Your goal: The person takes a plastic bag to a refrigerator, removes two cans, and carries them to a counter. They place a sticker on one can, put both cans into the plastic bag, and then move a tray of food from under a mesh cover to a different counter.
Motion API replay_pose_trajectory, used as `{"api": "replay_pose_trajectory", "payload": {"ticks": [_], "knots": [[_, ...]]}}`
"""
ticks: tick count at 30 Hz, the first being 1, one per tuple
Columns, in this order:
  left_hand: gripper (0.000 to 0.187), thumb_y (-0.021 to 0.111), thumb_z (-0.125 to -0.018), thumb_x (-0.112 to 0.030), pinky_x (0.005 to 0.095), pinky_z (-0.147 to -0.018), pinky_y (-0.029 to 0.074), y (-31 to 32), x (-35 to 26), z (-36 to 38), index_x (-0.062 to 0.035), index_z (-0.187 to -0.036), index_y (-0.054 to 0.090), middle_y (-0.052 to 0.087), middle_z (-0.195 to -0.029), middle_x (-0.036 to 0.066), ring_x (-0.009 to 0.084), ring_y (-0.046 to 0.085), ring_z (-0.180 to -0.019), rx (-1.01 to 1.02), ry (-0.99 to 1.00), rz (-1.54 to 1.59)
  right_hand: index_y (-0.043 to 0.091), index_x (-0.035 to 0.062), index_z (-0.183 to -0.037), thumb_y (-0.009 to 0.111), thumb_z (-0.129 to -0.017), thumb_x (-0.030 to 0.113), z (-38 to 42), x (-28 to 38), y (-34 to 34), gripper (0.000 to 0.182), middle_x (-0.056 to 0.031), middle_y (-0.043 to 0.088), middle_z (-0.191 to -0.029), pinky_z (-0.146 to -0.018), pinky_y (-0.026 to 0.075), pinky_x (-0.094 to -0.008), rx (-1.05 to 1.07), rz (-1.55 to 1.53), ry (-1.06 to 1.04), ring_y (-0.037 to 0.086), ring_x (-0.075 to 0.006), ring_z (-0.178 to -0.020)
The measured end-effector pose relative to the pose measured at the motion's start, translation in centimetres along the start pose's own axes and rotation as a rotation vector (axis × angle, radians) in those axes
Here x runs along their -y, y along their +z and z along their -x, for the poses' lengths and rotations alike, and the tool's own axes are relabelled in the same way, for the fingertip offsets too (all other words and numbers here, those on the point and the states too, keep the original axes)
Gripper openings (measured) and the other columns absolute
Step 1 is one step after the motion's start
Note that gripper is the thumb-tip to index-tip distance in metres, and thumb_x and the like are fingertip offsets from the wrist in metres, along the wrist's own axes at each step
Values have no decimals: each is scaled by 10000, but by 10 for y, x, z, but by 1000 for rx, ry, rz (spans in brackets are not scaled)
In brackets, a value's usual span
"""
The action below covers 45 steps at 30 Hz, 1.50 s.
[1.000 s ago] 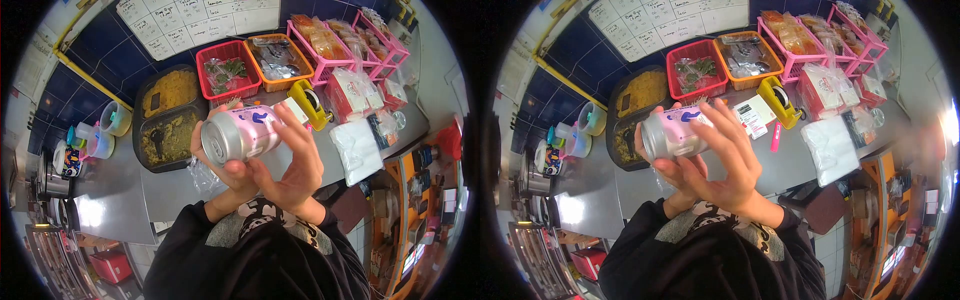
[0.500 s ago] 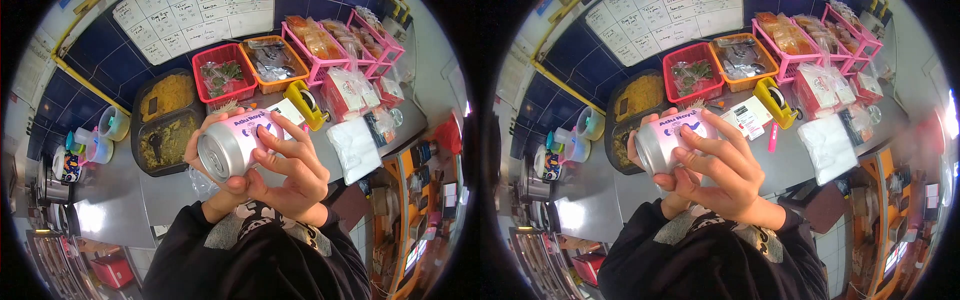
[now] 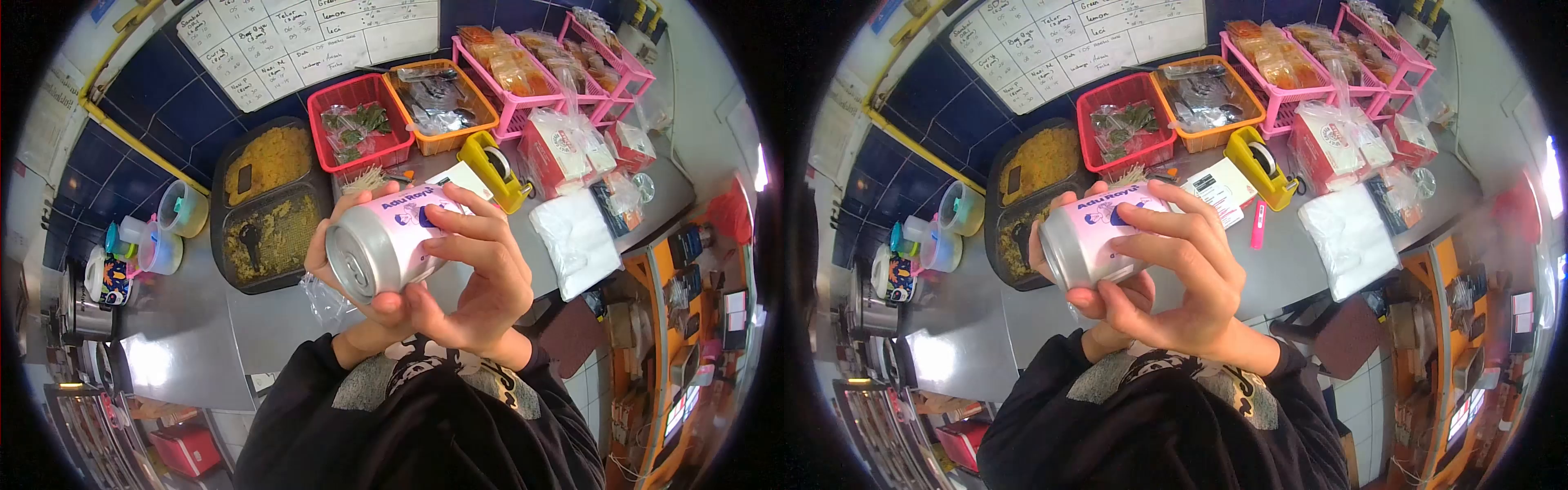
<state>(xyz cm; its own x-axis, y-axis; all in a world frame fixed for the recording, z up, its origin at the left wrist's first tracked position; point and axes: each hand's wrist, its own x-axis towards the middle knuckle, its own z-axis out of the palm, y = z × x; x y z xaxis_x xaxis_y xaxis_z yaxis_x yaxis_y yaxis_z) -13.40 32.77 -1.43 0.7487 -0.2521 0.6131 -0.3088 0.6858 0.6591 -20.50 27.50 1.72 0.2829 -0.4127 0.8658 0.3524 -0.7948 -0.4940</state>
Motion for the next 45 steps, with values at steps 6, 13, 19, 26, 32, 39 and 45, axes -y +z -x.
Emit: {"api": "replay_pose_trajectory", "payload": {"ticks": [6, 13, 19, 26, 32, 39, 45], "knots": [[832, 508, -750, -652, 510, -914, 423, 5, 0, 0, -150, -1284, 113, 325, -1250, 181, 349, 450, -1102, -17, 68, -95, 567, -18, -836, 750, -568, 142, 0, 3, 0, 362, -219, 623, -931, -861, 435, -481, 7, -5, -39, 559, -435, -990], [698, 325, -810, -683, 545, -943, 401, 0, 7, -1, -241, -1331, 181, 350, -1303, 117, 343, 400, -1180, -20, 155, -5, 467, 61, -933, 782, -557, 39, 10, 18, -5, 491, -119, 660, -852, -865, 453, -500, 44, 159, -69, 585, -313, -916], [803, 449, -746, -690, 540, -905, 431, -3, 2, -1, -209, -1303, 127, 305, -1284, 157, 367, 409, -1156, -31, 170, -83, 449, 54, -944, 761, -585, -34, 5, 22, -6, 484, -113, 663, -794, -867, 454, -506, 26, 54, -26, 607, -259, -822], [867, 458, -735, -696, 532, -891, 444, -5, 5, 0, -165, -1297, 66, 281, -1263, 197, 369, 427, -1130, -63, 227, -177, 369, 30, -937, 718, -626, -87, 5, 20, -5, 482, -161, 650, -782, -861, 442, -537, 1, 10, -122, 625, -251, -734], [791, 388, -740, -723, 540, -931, 414, -12, 6, -2, -229, -1316, 164, 292, -1293, 149, 365, 393, -1172, 75, 338, -238, 260, 65, -899, 670, -651, -110, 1, 23, -12, 510, -153, 596, -734, -909, 381, -584, 78, -150, 23, 611, -191, -726], [918, 647, -661, -612, 554, -903, 432, -12, 6, -2, -154, -1259, 121, 308, -1240, 166, 366, 436, -1122, 181, 371, -215, 355, -7, -861, 649, -653, -117, 4, 16, -10, 377, -94, 548, -738, -889, 433, -502, -62, -223, 85, 541, -105, -633], [843, 270, -750, -763, 509, -888, 446, -10, 8, -5, -164, -1329, 145, 331, -1292, 143, 315, 439, -1114, 259, 374, 39, 312, 26, -883, 591, -666, -120, 3, -2, -22, 382, -99, 540, -757, -959, 360, -538, -96, -221, 159, 536, -122, -679]]}}
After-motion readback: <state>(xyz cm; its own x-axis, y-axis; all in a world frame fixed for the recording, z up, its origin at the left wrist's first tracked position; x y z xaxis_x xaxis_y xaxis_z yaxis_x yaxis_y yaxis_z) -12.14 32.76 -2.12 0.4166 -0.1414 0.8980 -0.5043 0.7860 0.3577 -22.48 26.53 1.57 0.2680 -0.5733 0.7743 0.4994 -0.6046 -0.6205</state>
